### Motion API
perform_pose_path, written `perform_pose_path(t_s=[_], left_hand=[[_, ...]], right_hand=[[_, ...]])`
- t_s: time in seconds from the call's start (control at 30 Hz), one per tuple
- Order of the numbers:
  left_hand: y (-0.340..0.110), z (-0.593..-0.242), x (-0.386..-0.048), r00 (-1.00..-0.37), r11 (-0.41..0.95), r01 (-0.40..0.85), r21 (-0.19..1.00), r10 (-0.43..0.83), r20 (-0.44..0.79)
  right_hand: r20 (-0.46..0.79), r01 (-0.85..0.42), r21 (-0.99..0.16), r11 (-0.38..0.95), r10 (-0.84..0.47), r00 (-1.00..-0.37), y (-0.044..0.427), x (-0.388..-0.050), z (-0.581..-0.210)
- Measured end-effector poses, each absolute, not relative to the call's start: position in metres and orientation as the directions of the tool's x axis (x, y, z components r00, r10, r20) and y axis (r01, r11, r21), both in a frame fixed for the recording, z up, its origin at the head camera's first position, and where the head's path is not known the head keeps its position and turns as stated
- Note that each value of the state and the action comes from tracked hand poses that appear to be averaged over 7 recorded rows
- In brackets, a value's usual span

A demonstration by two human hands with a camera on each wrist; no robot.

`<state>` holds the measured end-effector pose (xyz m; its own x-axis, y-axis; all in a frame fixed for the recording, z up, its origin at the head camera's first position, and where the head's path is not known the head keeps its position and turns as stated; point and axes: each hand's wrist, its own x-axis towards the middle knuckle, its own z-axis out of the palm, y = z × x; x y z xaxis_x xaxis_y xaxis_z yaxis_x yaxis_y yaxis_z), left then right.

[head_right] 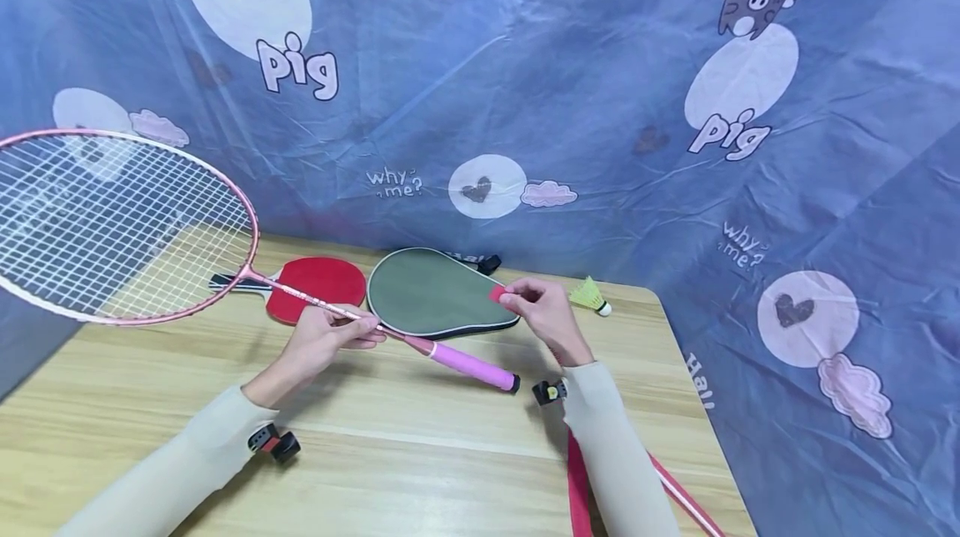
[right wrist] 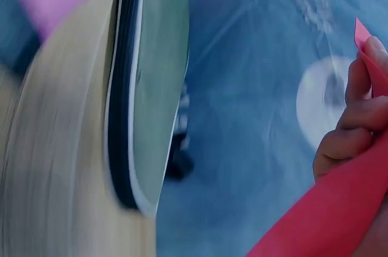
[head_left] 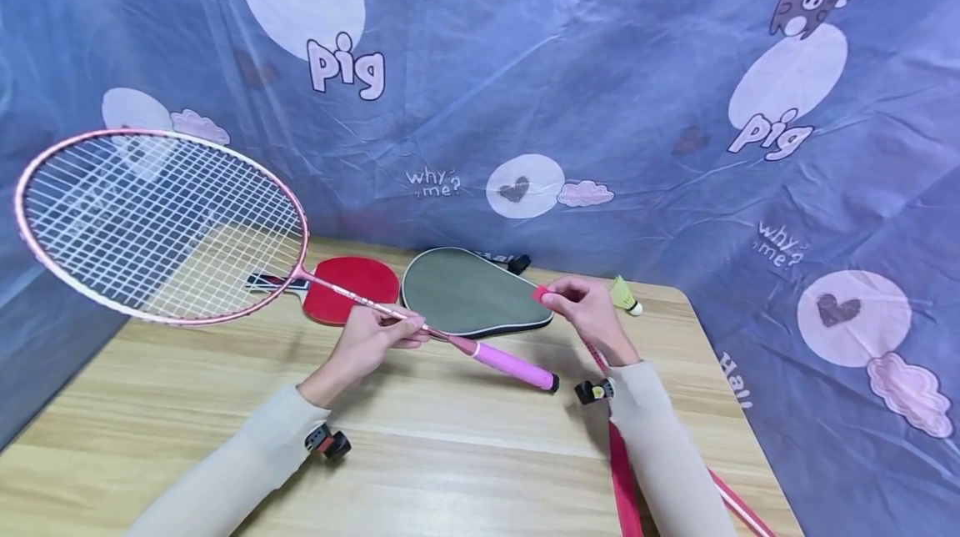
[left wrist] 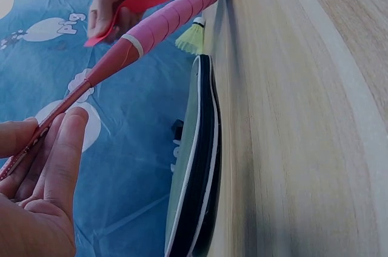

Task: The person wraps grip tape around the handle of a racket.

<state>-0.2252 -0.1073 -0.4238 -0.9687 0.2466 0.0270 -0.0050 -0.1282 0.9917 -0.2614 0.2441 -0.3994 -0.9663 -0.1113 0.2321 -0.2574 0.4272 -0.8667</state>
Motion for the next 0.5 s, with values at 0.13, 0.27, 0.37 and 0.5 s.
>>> perform_pose_path(t_s=[0.13,0.27,0.37,0.5], left_hand=[[-0.108,-0.425,-0.225,-0.969,-0.121,-0.004,0.993,0.244,0.026],[-0.108,-0.425,-0.225,-0.969,-0.118,0.004,0.993,0.245,0.033],[-0.108,-0.424,-0.224,-0.968,-0.117,0.011,0.993,0.249,0.040],[-0.107,-0.423,-0.224,-0.969,-0.110,0.005,0.994,0.247,0.032]], right_hand=[[0.234,-0.294,-0.857,0.423,-0.189,-0.954,0.215,-0.262,-0.396],[0.209,-0.302,-0.850,0.432,-0.250,-0.945,0.188,-0.261,-0.390],[0.202,-0.318,-0.831,0.456,-0.286,-0.937,0.171,-0.259,-0.386],[0.224,-0.371,-0.788,0.491,-0.332,-0.916,0.153,-0.256,-0.386]])
